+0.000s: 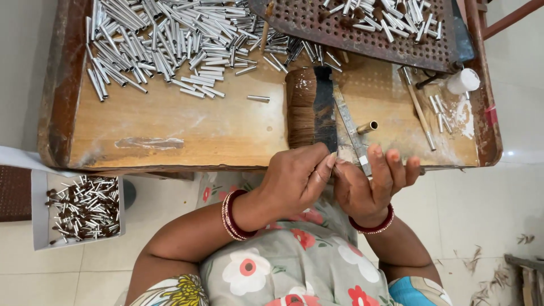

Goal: Assembling small cylindrical metal tubes by inserting components and checking lengths with a ruler.

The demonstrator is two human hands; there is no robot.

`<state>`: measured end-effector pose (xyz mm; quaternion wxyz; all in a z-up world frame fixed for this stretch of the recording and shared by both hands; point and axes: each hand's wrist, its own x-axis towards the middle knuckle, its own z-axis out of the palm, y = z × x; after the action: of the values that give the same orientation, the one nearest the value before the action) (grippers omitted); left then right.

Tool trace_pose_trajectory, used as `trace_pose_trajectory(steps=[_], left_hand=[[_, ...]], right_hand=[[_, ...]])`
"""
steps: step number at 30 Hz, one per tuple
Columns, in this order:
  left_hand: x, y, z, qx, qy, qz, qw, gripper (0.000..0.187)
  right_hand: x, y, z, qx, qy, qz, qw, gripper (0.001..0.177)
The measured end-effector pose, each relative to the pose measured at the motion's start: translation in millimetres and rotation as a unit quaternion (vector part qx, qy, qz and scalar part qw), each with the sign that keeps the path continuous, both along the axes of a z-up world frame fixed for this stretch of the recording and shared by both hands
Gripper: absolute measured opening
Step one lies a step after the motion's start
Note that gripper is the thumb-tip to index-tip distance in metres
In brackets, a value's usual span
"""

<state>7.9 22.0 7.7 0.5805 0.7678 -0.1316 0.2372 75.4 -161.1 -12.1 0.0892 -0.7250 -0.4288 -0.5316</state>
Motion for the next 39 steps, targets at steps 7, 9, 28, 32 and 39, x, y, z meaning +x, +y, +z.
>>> trace_pose_trajectory(steps=[7,9,28,32,39], left_hand=[[3,-14,0,-0.02,-0.043,-0.014,0.999,0.016],[4,-17,-2,-0.027,-0.061,-0.012,0.998,0.016],[21,-37,-13,-0.06,-0.036,-0.027,0.997,0.017],[45,-33,-2,0.038,-0.06,0.073,0.995,0.012],[108,-76,-38,0.239,-0.039,0.105,0.965,0.068]], right_hand=[[-3,-8,-11,0.23,0.506,0.32,0.767,0.024],[-2,-14,-15,0.262,0.489,0.307,0.773,0.013],[16,-30,-40,0.318,0.49,0.326,0.743,0.025],[46,-45,-31,0.4,0.493,0.232,0.737,0.026],[72,-54,-26,0.323,0.568,0.179,0.736,0.024]])
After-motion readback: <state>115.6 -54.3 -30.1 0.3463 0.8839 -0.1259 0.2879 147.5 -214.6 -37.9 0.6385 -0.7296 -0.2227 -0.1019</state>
